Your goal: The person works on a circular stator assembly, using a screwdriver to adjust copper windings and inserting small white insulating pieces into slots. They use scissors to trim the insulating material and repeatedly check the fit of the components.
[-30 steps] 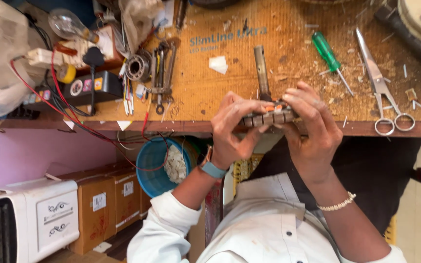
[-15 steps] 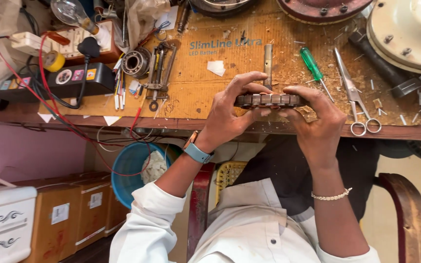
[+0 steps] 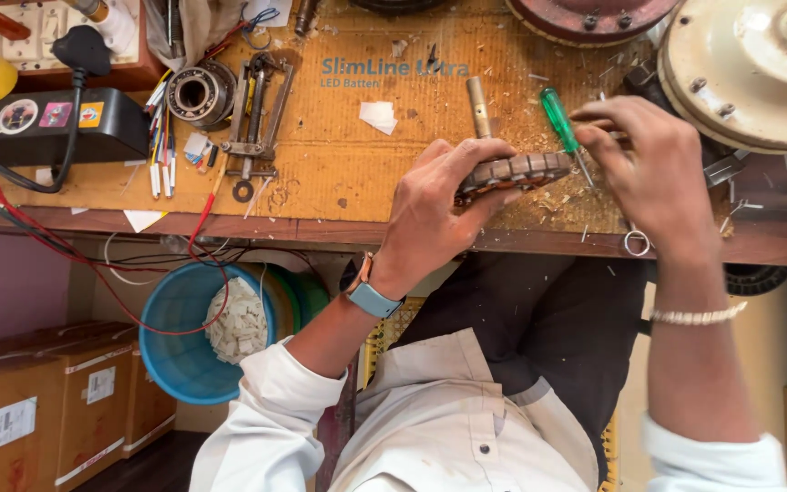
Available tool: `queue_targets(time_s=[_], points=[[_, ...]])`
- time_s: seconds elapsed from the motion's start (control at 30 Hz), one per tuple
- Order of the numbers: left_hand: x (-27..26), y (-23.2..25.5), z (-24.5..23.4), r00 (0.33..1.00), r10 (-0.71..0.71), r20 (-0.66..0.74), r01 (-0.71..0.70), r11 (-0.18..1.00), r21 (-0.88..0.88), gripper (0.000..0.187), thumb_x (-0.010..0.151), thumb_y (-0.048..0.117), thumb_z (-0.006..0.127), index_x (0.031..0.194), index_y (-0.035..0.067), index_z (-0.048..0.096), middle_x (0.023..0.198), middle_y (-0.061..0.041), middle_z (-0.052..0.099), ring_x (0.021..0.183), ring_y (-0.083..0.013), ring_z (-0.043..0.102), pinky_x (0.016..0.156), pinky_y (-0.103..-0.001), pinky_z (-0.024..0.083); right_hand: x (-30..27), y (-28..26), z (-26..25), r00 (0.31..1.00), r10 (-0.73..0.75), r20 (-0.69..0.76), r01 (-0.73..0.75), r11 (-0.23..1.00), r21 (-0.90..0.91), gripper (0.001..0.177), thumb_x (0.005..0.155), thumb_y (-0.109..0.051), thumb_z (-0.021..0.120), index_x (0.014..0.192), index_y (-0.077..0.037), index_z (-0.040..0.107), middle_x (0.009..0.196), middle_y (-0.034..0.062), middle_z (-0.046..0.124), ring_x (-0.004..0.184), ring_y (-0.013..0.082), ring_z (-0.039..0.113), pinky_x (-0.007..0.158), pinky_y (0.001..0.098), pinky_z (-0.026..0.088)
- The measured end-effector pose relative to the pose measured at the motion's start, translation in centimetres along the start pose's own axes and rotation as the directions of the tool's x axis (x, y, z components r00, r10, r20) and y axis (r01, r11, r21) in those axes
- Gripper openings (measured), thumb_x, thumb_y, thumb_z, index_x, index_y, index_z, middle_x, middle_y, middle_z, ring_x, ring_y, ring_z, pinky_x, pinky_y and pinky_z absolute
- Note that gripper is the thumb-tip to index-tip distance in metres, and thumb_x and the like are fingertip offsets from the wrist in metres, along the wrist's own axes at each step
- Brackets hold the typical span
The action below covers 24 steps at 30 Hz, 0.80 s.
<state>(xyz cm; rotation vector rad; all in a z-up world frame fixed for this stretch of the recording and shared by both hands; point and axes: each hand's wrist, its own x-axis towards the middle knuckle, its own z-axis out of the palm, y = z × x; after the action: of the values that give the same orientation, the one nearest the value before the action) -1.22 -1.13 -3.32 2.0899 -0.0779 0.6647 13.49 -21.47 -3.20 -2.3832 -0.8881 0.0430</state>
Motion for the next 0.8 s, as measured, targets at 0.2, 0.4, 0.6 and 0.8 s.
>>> queue_targets(time_s=[0.2, 0.4, 0.6, 0.8], points=[[-0.4, 0.3, 0.0, 0.994, -0.102, -0.039, 0.100, 0.993, -0.057, 0.036, 0.088, 0.021, 0.085, 0.119, 0.012, 0.067, 0.101, -0.004, 0.072, 0.094, -0.0212, 0.068, 0.087, -0.035, 0.055, 5.1, -2.6, 0.5, 0.945, 0.187, 0.267, -0.073, 0.920, -0.386, 0.057, 0.090, -0.037, 0.074, 0.140, -0.016, 0.054, 0.123, 0.0130, 0.068, 0.105, 0.0330, 0.068, 0.088, 0.0499, 0.055], [-0.6, -0.5, 0.4, 0.995, -0.062, -0.078, 0.051, 0.990, -0.131, 0.032, 0.089, 0.015, 0.081, 0.119, 0.012, 0.070, 0.106, -0.004, 0.074, 0.095, -0.0201, 0.066, 0.088, -0.032, 0.055, 3.2, -2.3, -0.7, 0.970, 0.219, 0.101, -0.223, 0.975, 0.025, 0.064, 0.101, -0.003, 0.059, 0.158, -0.025, 0.041, 0.117, 0.0170, 0.065, 0.099, 0.0286, 0.071, 0.085, 0.0400, 0.060], [-1.0, -2.1, -0.5, 0.999, 0.043, -0.012, -0.045, 0.971, -0.234, 0.028, 0.088, 0.012, 0.081, 0.114, 0.010, 0.072, 0.108, -0.004, 0.076, 0.091, -0.0181, 0.066, 0.088, -0.032, 0.052, -5.3, 4.0, -0.8, 0.901, 0.241, -0.362, 0.186, 0.539, 0.822, 0.027, 0.113, -0.014, 0.066, 0.127, -0.007, 0.045, 0.105, 0.0072, 0.056, 0.094, 0.0247, 0.072, 0.088, 0.0415, 0.065], [-0.5, -1.7, -0.7, 0.997, -0.057, 0.052, 0.067, 0.972, -0.227, 0.029, 0.085, 0.014, 0.085, 0.111, 0.009, 0.074, 0.099, -0.003, 0.074, 0.090, -0.0178, 0.063, 0.084, -0.032, 0.053, -8.7, 6.4, 2.6, 0.924, 0.263, -0.276, 0.277, 0.034, 0.960, 0.026, 0.116, -0.022, 0.065, 0.118, -0.005, 0.045, 0.099, 0.0212, 0.064, 0.081, 0.0251, 0.071, 0.067, 0.0375, 0.061]])
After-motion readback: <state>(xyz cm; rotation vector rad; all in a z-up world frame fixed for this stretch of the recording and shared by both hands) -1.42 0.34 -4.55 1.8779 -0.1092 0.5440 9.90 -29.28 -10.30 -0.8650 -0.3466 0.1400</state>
